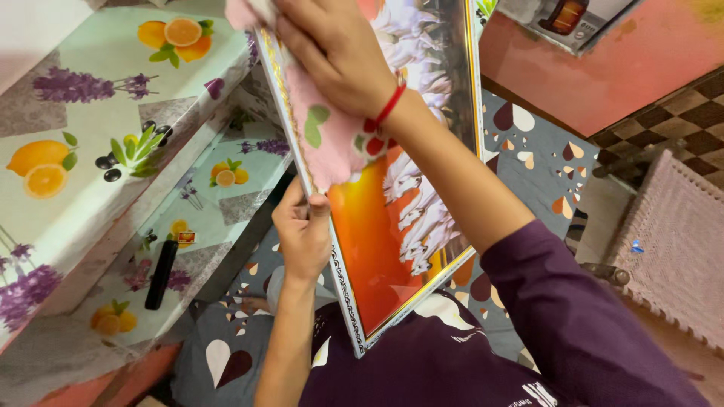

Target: The person wipes a shelf and a picture frame using a cloth. They move artificial flowers and other items aside, clean the surface, and then wipe the front of the picture frame before returning it to the shelf.

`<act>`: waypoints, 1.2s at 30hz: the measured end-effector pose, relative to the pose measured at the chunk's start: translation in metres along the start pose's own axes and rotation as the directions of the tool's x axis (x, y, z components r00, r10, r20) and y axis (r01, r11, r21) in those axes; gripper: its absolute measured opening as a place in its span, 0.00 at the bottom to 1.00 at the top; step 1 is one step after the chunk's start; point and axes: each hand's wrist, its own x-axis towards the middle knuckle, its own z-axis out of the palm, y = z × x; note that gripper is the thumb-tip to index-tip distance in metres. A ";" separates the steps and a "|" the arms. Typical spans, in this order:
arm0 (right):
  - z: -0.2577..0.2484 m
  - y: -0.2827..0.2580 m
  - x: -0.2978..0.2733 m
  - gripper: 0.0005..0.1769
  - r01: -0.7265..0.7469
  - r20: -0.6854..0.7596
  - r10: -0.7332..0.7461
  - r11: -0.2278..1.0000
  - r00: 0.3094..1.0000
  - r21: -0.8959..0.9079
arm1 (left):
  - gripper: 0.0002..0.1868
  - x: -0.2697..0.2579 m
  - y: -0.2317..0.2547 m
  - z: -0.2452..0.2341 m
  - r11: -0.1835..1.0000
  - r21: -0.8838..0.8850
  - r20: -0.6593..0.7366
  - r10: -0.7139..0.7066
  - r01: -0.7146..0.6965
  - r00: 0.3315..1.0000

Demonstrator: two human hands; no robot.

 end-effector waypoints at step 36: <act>-0.059 -0.043 -0.244 0.29 -0.828 0.415 0.730 0.383 0.543 0.410 | 0.19 0.000 0.136 -0.046 0.358 0.915 0.169 0.086 -0.189 0.982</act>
